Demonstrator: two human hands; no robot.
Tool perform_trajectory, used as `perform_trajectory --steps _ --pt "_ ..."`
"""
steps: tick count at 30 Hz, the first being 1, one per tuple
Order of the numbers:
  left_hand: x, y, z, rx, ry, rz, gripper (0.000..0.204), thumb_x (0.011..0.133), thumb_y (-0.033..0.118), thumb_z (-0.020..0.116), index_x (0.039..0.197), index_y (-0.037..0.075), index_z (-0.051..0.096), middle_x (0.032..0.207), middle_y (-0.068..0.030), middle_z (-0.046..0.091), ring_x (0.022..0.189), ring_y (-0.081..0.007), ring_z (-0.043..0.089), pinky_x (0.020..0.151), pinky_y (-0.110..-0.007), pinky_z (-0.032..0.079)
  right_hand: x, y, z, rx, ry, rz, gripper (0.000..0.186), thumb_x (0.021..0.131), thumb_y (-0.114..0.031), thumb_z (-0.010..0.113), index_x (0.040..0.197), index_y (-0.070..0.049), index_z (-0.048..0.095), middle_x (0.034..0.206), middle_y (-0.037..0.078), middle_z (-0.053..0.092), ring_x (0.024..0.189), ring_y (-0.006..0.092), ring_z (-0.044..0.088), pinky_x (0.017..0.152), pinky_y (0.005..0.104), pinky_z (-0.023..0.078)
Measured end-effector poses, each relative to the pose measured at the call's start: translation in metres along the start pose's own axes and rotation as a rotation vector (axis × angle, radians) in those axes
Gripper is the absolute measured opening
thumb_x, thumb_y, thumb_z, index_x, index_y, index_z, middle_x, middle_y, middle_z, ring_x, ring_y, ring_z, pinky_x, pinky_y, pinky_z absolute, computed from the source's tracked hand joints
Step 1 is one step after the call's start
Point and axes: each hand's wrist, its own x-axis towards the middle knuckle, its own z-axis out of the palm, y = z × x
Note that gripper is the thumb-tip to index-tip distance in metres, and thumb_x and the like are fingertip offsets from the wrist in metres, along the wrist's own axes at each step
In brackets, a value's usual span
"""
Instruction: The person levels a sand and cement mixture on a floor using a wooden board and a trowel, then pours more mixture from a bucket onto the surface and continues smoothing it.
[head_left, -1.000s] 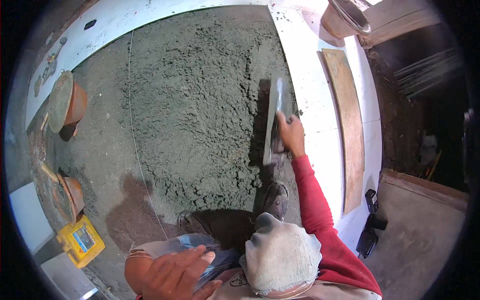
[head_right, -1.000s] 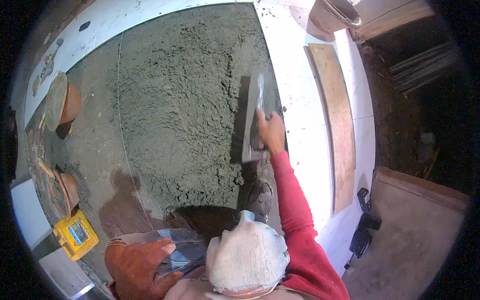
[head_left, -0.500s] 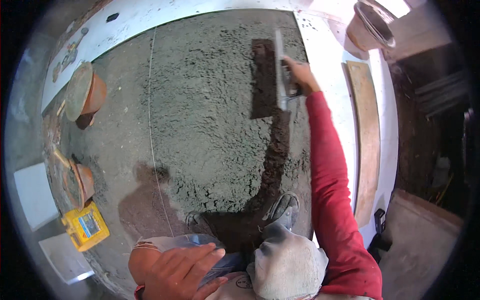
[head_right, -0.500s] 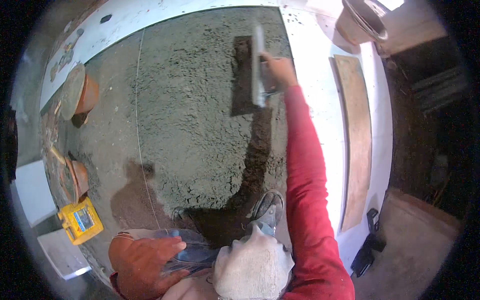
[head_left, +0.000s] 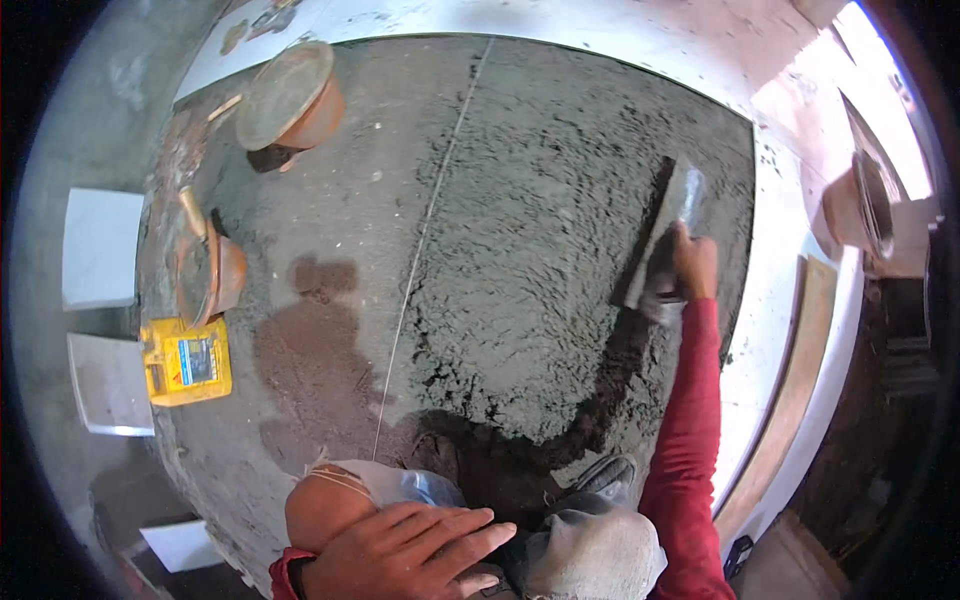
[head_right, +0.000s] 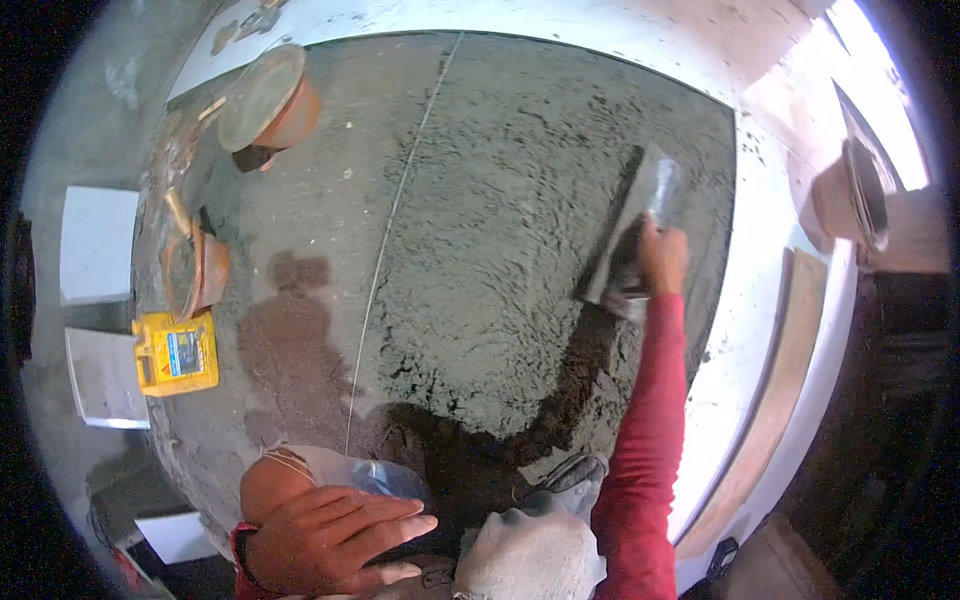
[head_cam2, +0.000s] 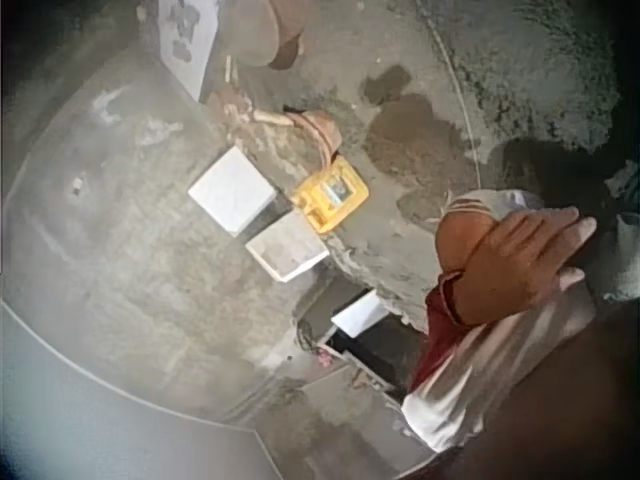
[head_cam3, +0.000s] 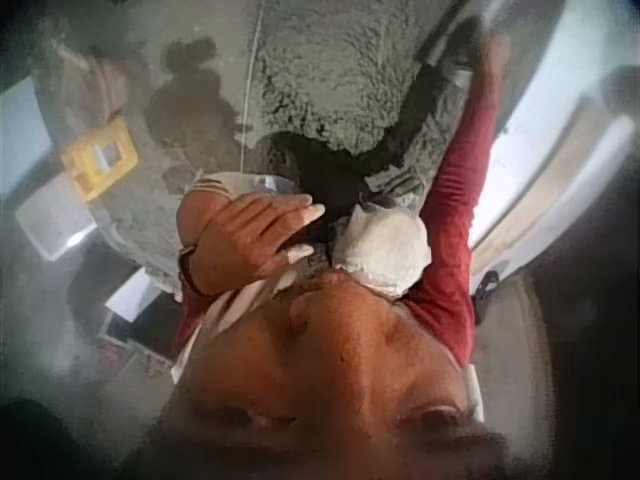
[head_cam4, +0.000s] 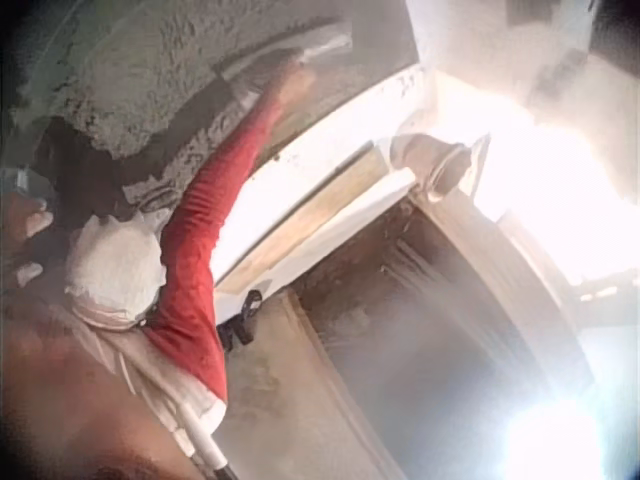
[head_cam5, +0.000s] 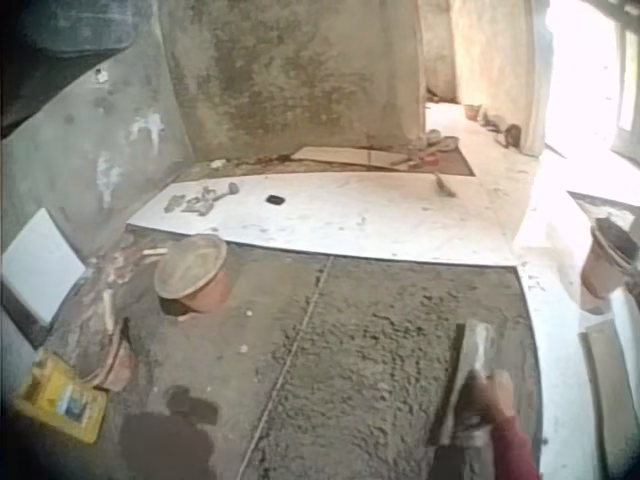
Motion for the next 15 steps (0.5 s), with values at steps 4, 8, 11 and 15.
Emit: perform_trajectory --steps 4,8,11,15 --pt "-0.005 -0.009 -0.004 0.018 -0.038 0.03 0.046 0.086 0.035 0.072 0.123 0.009 0.064 0.114 -0.0087 0.069 0.094 -0.0207 0.068 0.083 -0.032 0.053 0.008 -0.08 0.047 0.126 0.141 -0.033 0.067 0.089 -0.054 0.06 0.094 0.012 0.068 0.101 0.037 0.065 0.101 0.051 0.063 0.089 0.0524 0.05" --pt "-0.01 -0.011 -0.01 -0.054 -0.03 0.007 0.047 0.086 0.029 0.072 0.127 0.007 0.061 0.116 -0.0099 0.067 0.1 -0.0245 0.066 0.087 -0.036 0.052 0.031 -0.179 0.062 0.245 0.109 -0.141 0.064 0.087 -0.051 0.061 0.088 0.013 0.068 0.089 0.036 0.066 0.092 0.0494 0.066 0.081 0.0508 0.053" --pt "-0.014 -0.011 -0.011 -0.022 -0.027 -0.01 0.046 0.086 0.028 0.071 0.127 0.007 0.062 0.115 -0.0101 0.068 0.099 -0.0247 0.066 0.086 -0.036 0.052 0.015 -0.23 0.083 0.113 -0.146 -0.35 0.045 0.087 -0.039 0.065 0.099 0.004 0.071 0.103 0.029 0.069 0.097 0.044 0.068 0.085 0.048 0.055" --pt "-0.023 -0.011 -0.011 -0.026 0.052 -0.001 0.047 0.086 0.028 0.072 0.126 0.007 0.062 0.115 -0.0108 0.068 0.098 -0.0254 0.067 0.086 -0.036 0.053 -0.033 -0.23 0.082 -0.097 -0.49 -0.716 0.042 0.086 -0.037 0.064 0.099 0.003 0.071 0.1 0.028 0.069 0.091 0.0423 0.069 0.08 0.0492 0.056"
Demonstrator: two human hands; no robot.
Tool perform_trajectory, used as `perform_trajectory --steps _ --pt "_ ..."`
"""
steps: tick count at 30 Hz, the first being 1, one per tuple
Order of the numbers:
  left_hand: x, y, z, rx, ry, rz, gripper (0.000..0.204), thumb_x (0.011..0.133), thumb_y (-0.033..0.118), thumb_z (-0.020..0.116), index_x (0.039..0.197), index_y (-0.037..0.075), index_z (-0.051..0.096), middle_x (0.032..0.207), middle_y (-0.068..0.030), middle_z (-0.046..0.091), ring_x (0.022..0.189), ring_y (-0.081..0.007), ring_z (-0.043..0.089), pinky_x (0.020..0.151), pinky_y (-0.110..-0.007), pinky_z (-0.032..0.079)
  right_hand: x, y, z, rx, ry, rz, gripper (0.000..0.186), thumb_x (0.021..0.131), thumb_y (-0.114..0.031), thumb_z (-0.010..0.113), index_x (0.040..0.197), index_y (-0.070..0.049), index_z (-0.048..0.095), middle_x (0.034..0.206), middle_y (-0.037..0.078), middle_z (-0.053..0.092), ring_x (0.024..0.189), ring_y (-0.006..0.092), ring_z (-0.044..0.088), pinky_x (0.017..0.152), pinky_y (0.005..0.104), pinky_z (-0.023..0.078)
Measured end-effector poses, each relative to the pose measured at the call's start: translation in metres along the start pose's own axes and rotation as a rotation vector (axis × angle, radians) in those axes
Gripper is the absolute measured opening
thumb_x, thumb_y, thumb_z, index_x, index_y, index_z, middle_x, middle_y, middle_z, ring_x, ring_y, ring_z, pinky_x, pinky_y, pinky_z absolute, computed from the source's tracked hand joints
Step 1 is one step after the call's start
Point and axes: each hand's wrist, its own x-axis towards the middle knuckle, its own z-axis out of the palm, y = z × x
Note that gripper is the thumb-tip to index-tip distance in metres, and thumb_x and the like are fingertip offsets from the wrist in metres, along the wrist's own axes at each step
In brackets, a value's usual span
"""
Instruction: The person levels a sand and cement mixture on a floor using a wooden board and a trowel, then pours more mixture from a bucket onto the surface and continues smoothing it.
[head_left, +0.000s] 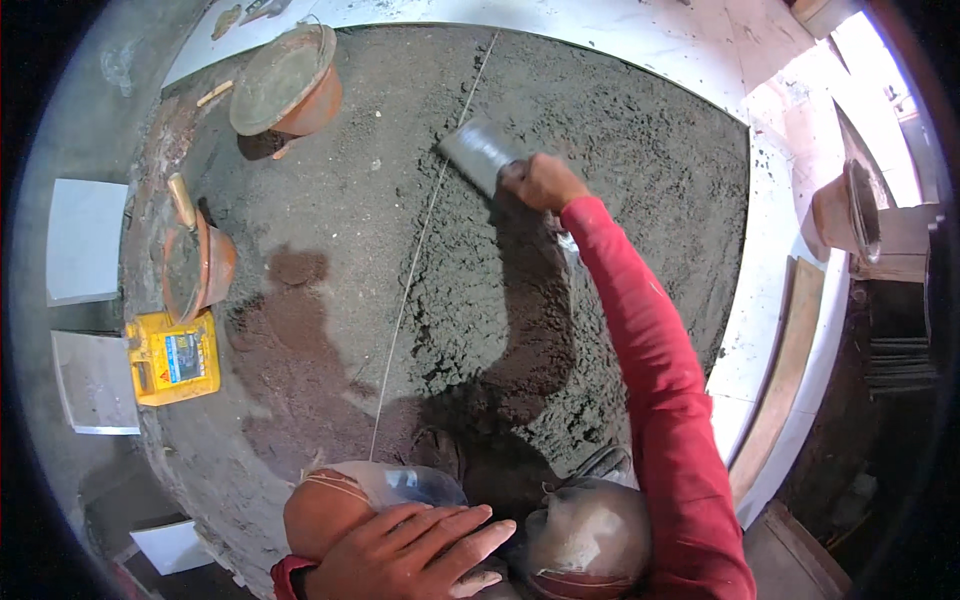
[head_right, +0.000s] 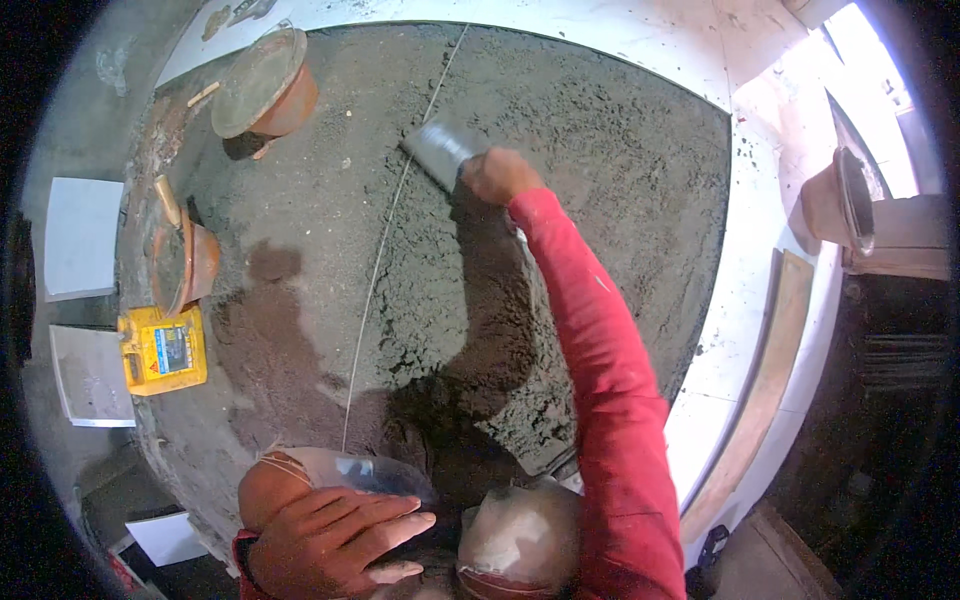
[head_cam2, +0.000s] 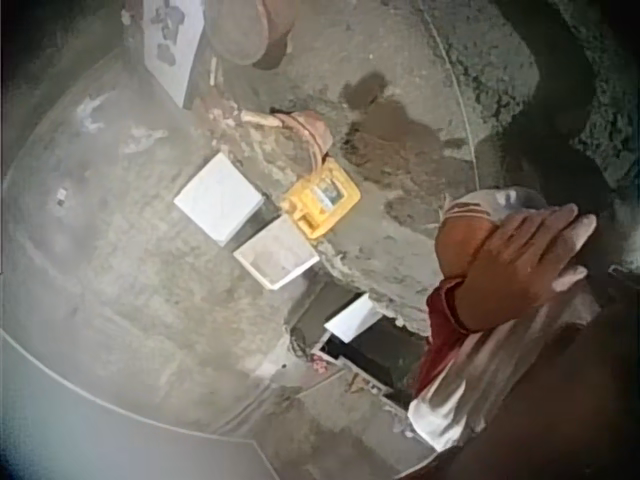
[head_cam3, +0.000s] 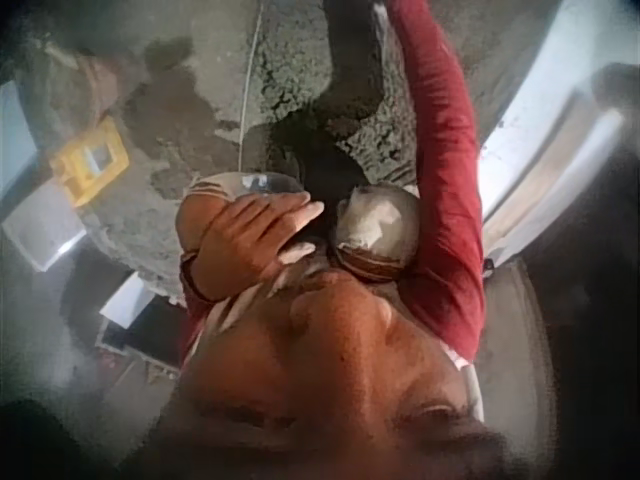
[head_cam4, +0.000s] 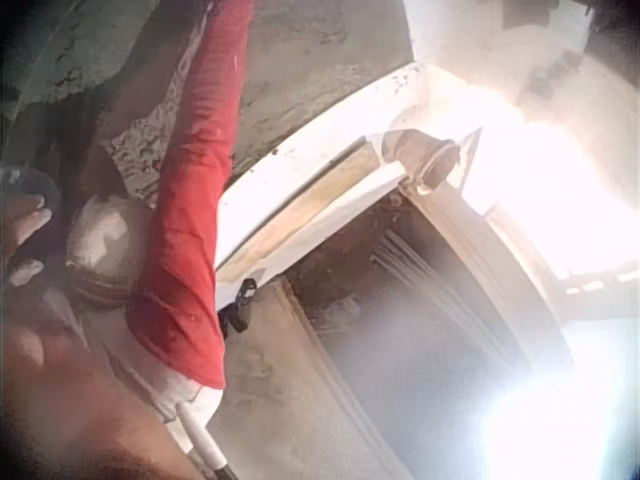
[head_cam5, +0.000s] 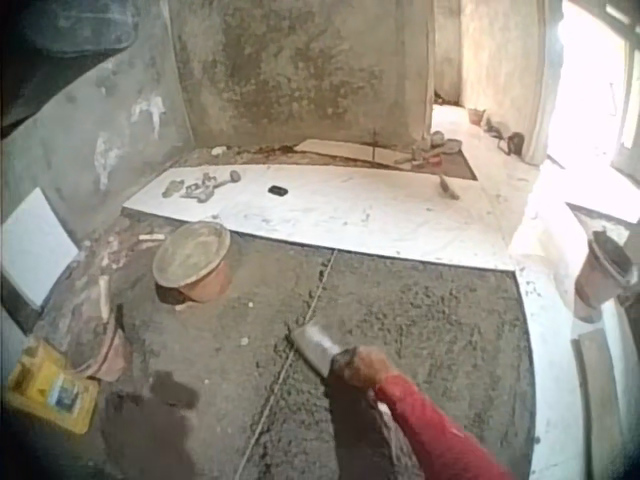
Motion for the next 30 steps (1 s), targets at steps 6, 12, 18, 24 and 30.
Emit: perform_trajectory --steps 6,12,18,24,30 --pt "-0.005 -0.008 -0.003 -0.045 0.015 0.011 0.043 0.088 0.027 0.07 0.124 0.005 0.063 0.116 -0.0105 0.067 0.1 -0.0238 0.067 0.086 -0.036 0.052 -0.158 0.044 -0.004 -0.372 0.1 -0.114 0.047 0.091 -0.054 0.059 0.106 -0.01 0.056 0.068 0.02 0.066 0.06 0.0396 0.066 0.054 0.0511 0.053" --pt "0.022 -0.016 -0.001 -0.042 -0.089 -0.005 0.042 0.09 0.028 0.068 0.125 0.006 0.063 0.118 -0.0106 0.067 0.1 -0.0246 0.066 0.088 -0.036 0.051 -0.126 0.15 -0.059 -0.402 0.298 0.062 0.049 0.093 -0.057 0.057 0.106 -0.011 0.049 0.064 0.017 0.064 0.057 0.0382 0.066 0.048 0.0448 0.053" --pt "0.032 -0.005 0.003 0.026 -0.1 -0.071 0.041 0.092 0.03 0.066 0.126 0.007 0.063 0.119 -0.0105 0.067 0.099 -0.0243 0.067 0.087 -0.036 0.051 -0.014 0.189 -0.116 -0.616 0.459 -0.003 0.053 0.095 -0.057 0.054 0.108 -0.006 0.05 0.07 0.018 0.067 0.064 0.0381 0.069 0.058 0.0491 0.055" --pt "0.019 0.007 0.005 0.026 -0.041 -0.06 0.042 0.091 0.032 0.067 0.125 0.007 0.063 0.117 -0.0104 0.068 0.099 -0.0235 0.067 0.086 -0.035 0.052 0.017 0.181 -0.134 -0.719 0.639 0.026 0.04 0.099 -0.044 0.05 0.106 -0.005 0.049 0.07 0.014 0.067 0.063 0.0321 0.069 0.053 0.0424 0.056" --pt "0.007 0.007 0.011 0.13 -0.143 0.015 0.046 0.086 0.045 0.071 0.121 0.015 0.066 0.111 -0.0032 0.07 0.088 -0.0151 0.07 0.075 -0.026 0.055 0.002 0.145 -0.083 -0.504 0.692 0.107 0.042 0.097 -0.043 0.049 0.099 -0.001 0.057 0.075 0.023 0.069 0.068 0.0404 0.07 0.059 0.0487 0.056"
